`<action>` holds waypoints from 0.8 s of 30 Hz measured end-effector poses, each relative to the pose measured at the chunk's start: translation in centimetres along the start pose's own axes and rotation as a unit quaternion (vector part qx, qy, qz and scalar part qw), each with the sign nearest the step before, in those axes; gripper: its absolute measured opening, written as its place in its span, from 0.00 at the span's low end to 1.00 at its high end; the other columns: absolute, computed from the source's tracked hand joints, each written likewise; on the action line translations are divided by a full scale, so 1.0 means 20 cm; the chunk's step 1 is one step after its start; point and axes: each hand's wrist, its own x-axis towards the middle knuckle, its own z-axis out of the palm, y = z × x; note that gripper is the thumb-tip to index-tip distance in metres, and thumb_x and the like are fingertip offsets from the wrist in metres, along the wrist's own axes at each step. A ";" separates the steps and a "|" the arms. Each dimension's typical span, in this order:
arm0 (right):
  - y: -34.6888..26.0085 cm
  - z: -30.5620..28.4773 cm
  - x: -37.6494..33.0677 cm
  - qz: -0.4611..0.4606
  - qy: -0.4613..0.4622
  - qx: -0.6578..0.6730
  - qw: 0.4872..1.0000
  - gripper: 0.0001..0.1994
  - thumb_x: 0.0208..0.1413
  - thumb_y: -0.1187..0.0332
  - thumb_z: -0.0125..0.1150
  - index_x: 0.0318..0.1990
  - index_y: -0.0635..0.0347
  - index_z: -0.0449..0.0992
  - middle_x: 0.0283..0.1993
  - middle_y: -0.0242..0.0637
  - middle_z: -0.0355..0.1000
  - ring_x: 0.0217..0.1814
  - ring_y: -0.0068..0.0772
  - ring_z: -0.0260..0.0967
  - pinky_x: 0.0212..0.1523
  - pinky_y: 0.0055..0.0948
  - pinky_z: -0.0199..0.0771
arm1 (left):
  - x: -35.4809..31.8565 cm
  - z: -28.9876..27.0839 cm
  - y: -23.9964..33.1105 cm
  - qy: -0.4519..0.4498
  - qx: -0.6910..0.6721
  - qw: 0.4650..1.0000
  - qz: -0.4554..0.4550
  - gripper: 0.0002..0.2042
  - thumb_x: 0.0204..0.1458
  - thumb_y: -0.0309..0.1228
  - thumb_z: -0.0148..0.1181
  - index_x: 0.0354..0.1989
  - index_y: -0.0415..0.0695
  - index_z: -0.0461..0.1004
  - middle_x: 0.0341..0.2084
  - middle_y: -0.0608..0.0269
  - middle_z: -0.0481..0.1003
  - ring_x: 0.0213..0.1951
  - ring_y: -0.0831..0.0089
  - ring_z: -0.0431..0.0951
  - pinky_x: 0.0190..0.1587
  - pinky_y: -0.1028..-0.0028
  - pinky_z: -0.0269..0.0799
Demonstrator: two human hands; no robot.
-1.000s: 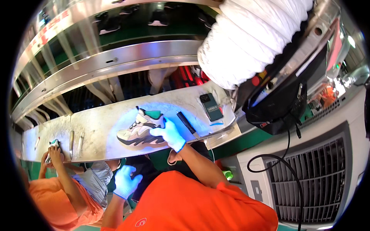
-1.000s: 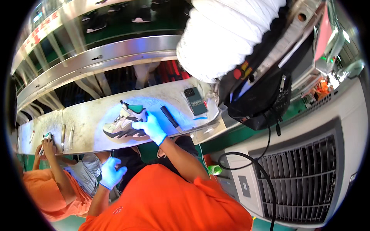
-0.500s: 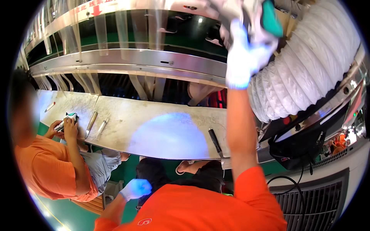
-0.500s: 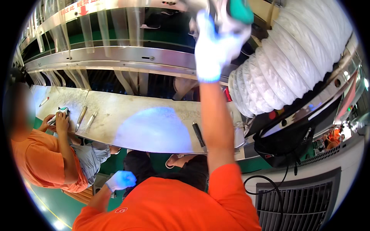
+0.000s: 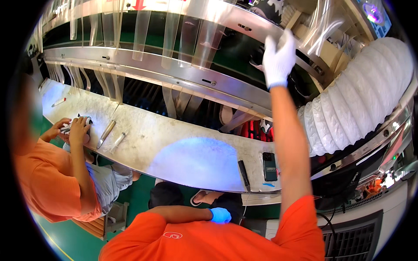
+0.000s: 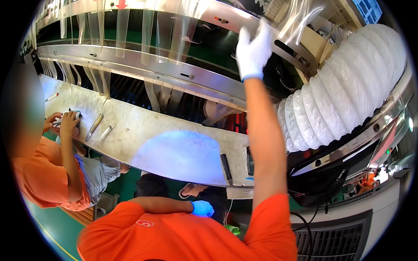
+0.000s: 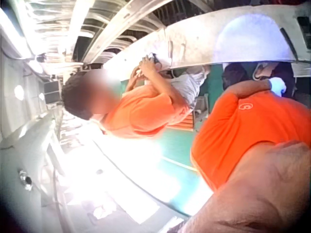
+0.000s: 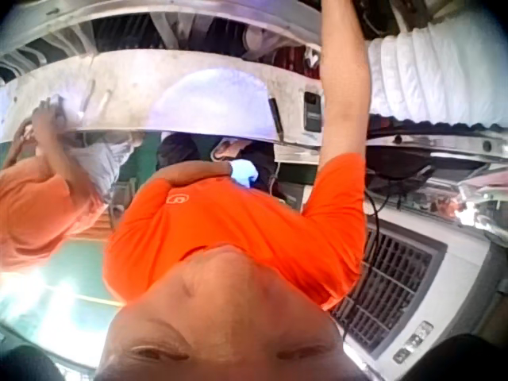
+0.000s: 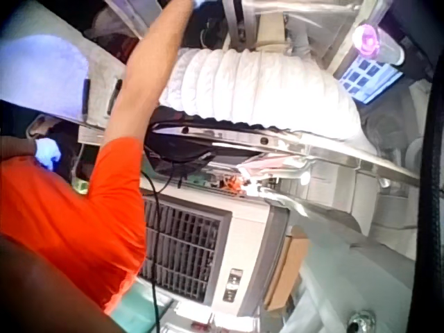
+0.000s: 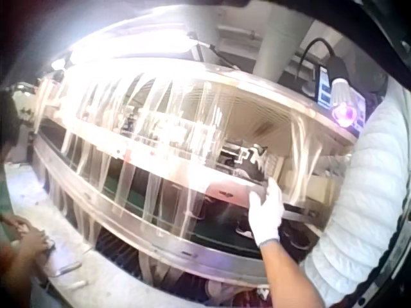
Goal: The person uses a small black tool to scrape and clean the surface of a sneaker held in their left hand. They repeatedly rub the tool against the shoe's upper and sole, rotating the shoe to access different areas.
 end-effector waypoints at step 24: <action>0.66 0.00 -0.29 0.044 -0.340 -0.144 0.928 0.24 0.59 0.48 0.70 0.57 0.51 0.88 0.54 0.48 0.86 0.59 0.57 0.83 0.62 0.48 0.81 | -0.40 -1.19 -0.44 0.674 -0.172 0.709 -0.120 0.23 0.59 0.32 0.70 0.63 0.38 0.79 0.57 0.43 0.80 0.57 0.52 0.84 0.62 0.57 0.82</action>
